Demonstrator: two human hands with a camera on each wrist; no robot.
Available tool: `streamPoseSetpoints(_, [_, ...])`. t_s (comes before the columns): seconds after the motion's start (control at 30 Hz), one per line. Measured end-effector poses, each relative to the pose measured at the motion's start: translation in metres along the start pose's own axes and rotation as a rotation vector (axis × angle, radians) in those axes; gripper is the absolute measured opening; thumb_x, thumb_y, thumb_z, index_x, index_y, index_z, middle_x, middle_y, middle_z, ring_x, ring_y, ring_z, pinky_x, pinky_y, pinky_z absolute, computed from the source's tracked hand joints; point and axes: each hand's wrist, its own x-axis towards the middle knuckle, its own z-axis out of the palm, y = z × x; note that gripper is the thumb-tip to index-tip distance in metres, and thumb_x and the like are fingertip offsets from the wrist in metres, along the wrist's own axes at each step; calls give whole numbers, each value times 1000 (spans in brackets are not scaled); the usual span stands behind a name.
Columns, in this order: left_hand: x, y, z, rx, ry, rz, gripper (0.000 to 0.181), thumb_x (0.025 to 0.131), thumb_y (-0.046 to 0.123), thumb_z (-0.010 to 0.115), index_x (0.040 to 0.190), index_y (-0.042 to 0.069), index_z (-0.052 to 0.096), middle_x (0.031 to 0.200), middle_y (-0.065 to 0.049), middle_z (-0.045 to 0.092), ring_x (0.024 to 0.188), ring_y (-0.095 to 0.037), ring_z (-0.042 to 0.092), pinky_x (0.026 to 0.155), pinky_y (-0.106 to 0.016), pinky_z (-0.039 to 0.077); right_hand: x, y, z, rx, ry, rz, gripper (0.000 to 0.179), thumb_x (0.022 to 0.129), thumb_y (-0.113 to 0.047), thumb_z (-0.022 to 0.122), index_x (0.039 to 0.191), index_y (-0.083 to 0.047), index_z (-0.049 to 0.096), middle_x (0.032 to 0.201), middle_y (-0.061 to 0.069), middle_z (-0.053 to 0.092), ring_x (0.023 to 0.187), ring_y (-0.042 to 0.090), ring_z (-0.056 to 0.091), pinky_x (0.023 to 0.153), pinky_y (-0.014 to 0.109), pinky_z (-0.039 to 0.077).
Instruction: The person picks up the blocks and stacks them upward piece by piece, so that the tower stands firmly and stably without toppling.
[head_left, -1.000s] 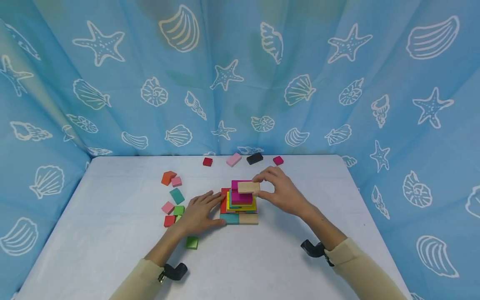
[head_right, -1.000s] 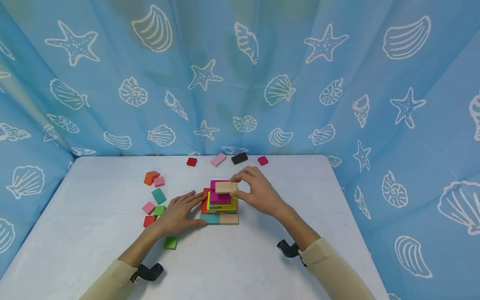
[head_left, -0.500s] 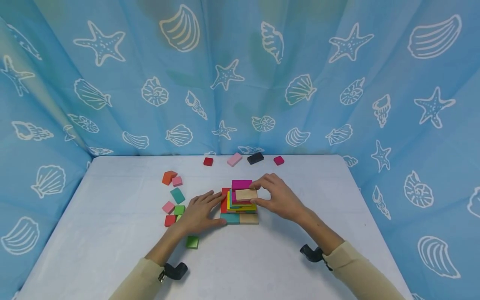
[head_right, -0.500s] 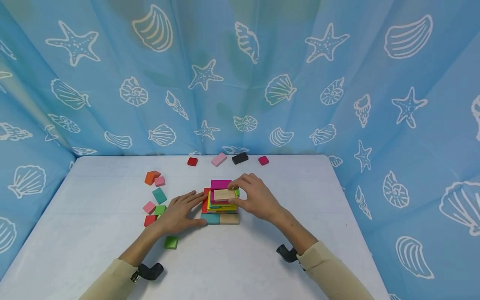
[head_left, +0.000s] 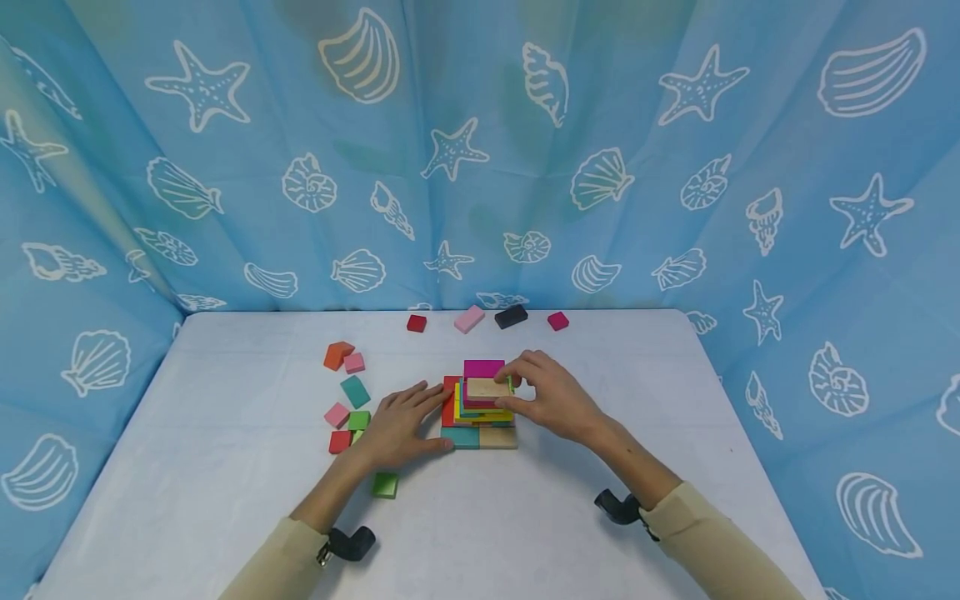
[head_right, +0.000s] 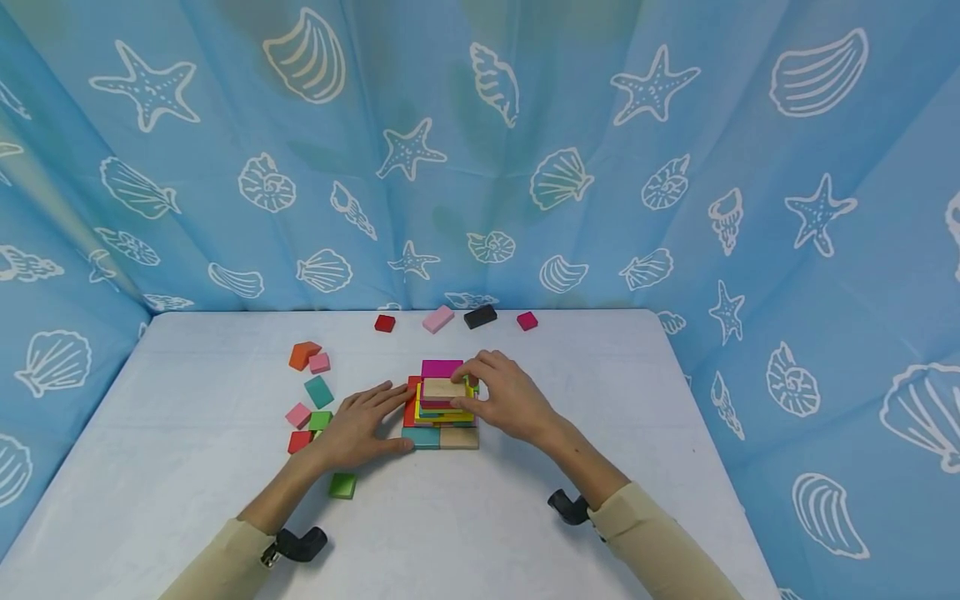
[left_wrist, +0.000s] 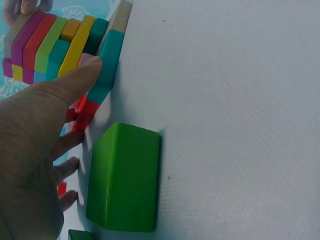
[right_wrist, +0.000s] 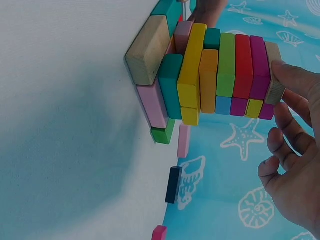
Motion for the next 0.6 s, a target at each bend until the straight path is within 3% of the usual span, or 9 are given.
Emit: streamPoseSetpoints(0.6, [0, 0, 0, 0, 1, 3, 94, 81, 55, 77, 159, 29, 32, 161, -1, 37, 152, -29, 24, 117, -63, 24, 2, -5, 3, 36, -12, -7, 36, 85, -28, 83, 116, -21, 68, 91, -8, 55, 94, 11, 53, 80, 30, 54])
